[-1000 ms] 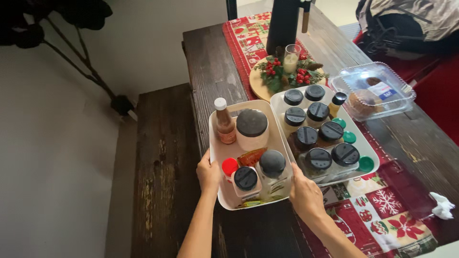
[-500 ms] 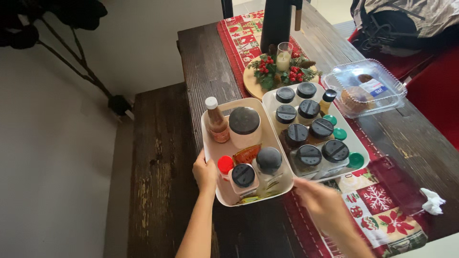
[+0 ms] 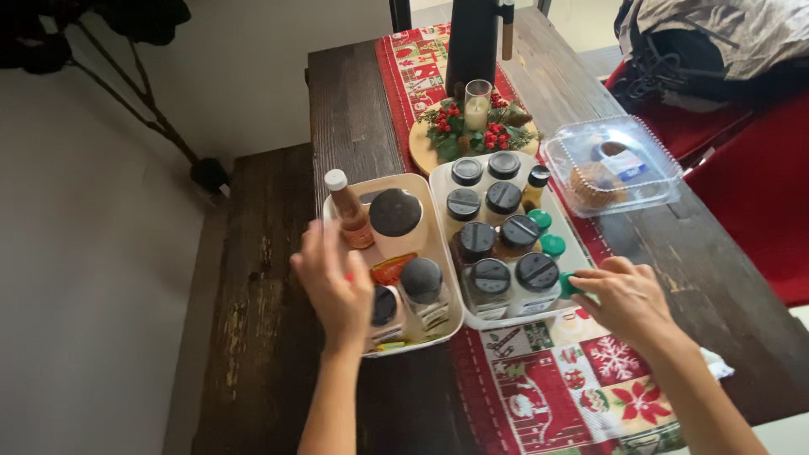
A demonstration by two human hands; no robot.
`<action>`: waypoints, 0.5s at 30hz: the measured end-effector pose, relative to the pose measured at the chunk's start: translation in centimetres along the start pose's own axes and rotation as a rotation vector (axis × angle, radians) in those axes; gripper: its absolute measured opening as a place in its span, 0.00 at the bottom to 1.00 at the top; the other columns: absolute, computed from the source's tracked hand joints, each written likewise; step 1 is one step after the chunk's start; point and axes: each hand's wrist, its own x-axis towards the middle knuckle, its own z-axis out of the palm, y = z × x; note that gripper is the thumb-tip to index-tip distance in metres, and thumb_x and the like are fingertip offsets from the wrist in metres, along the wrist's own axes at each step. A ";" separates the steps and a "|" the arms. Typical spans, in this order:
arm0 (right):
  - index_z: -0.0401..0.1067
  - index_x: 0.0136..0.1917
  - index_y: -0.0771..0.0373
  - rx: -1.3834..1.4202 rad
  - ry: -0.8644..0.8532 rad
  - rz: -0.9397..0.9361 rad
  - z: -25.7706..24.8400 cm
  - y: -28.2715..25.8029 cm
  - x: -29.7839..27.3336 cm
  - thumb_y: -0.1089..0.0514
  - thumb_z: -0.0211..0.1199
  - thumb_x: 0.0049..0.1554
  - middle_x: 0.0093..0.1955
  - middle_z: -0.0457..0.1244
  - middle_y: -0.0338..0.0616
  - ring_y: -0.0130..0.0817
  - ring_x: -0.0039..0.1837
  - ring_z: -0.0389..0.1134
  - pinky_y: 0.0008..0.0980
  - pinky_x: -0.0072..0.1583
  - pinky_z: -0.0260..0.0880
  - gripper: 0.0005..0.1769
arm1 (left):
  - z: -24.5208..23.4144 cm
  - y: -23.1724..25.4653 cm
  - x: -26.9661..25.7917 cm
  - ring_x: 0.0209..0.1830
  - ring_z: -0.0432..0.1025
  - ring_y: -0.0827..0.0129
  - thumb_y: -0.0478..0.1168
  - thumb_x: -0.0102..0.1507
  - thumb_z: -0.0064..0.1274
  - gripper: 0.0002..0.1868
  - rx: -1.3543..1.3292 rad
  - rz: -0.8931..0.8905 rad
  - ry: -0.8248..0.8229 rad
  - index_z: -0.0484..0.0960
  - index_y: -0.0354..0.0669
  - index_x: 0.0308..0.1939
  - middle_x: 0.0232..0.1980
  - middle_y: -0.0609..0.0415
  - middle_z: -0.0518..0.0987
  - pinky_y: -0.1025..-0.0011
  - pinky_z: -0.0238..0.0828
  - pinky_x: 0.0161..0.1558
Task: The person arranges multiple small spice jars and larger containers into two white trays on a dining table. They pick up each jar, place it into a tray, and adjust positions to fit them neatly. The person also handles a few packets and a larger jar, placing them into the trays.
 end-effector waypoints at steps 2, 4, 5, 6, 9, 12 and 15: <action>0.79 0.59 0.40 0.051 0.140 -0.089 0.5 0.7 0.4 0.42 0.67 0.52 0.62 0.69 0.23 0.32 0.69 0.62 0.35 0.63 0.61 0.21 | -0.4 4.9 -0.4 0.79 0.59 0.50 0.31 0.64 0.51 0.24 -0.105 0.164 -0.022 0.76 0.42 0.66 0.73 0.43 0.72 0.38 0.37 0.78; 0.79 0.59 0.42 0.077 0.224 -0.162 0.8 1.0 0.9 0.46 0.68 0.51 0.64 0.68 0.24 0.33 0.68 0.63 0.36 0.62 0.61 0.22 | 0.3 9.1 -0.6 0.78 0.64 0.56 0.32 0.67 0.52 0.20 -0.309 0.252 -0.087 0.76 0.45 0.64 0.72 0.49 0.73 0.51 0.52 0.82; 0.79 0.61 0.43 0.074 0.240 -0.188 0.9 1.2 1.4 0.47 0.68 0.50 0.64 0.68 0.25 0.33 0.68 0.63 0.36 0.62 0.61 0.24 | 0.3 10.8 -1.4 0.75 0.65 0.57 0.35 0.64 0.57 0.22 -0.287 0.333 -0.169 0.78 0.47 0.63 0.68 0.51 0.74 0.47 0.45 0.83; 0.79 0.62 0.43 0.072 0.257 -0.214 0.9 1.3 1.8 0.49 0.68 0.49 0.65 0.67 0.25 0.33 0.67 0.63 0.36 0.61 0.61 0.26 | 0.4 12.2 -2.2 0.73 0.65 0.58 0.37 0.62 0.61 0.24 -0.265 0.413 -0.253 0.80 0.49 0.62 0.65 0.52 0.75 0.43 0.38 0.83; 0.79 0.59 0.46 0.121 0.262 -0.239 0.9 1.8 2.5 0.48 0.68 0.50 0.64 0.68 0.27 0.33 0.66 0.65 0.35 0.62 0.62 0.22 | 1.5 14.5 -4.0 0.72 0.62 0.50 0.44 0.54 0.68 0.31 -0.185 0.442 -0.511 0.79 0.42 0.60 0.67 0.42 0.73 0.35 0.30 0.77; 0.79 0.58 0.47 0.217 0.203 -0.248 0.8 2.5 2.7 0.47 0.70 0.47 0.63 0.69 0.28 0.32 0.64 0.65 0.36 0.62 0.62 0.23 | 2.8 14.2 -5.3 0.71 0.64 0.51 0.44 0.53 0.68 0.33 -0.062 0.436 -0.500 0.80 0.41 0.61 0.66 0.41 0.74 0.35 0.30 0.76; 0.81 0.56 0.44 0.225 0.135 -0.220 0.9 3.0 2.9 0.46 0.70 0.49 0.60 0.70 0.26 0.30 0.65 0.65 0.37 0.65 0.62 0.19 | 4.5 13.2 -6.2 0.68 0.68 0.56 0.38 0.57 0.61 0.26 0.062 0.420 -0.411 0.82 0.45 0.61 0.64 0.44 0.77 0.37 0.33 0.78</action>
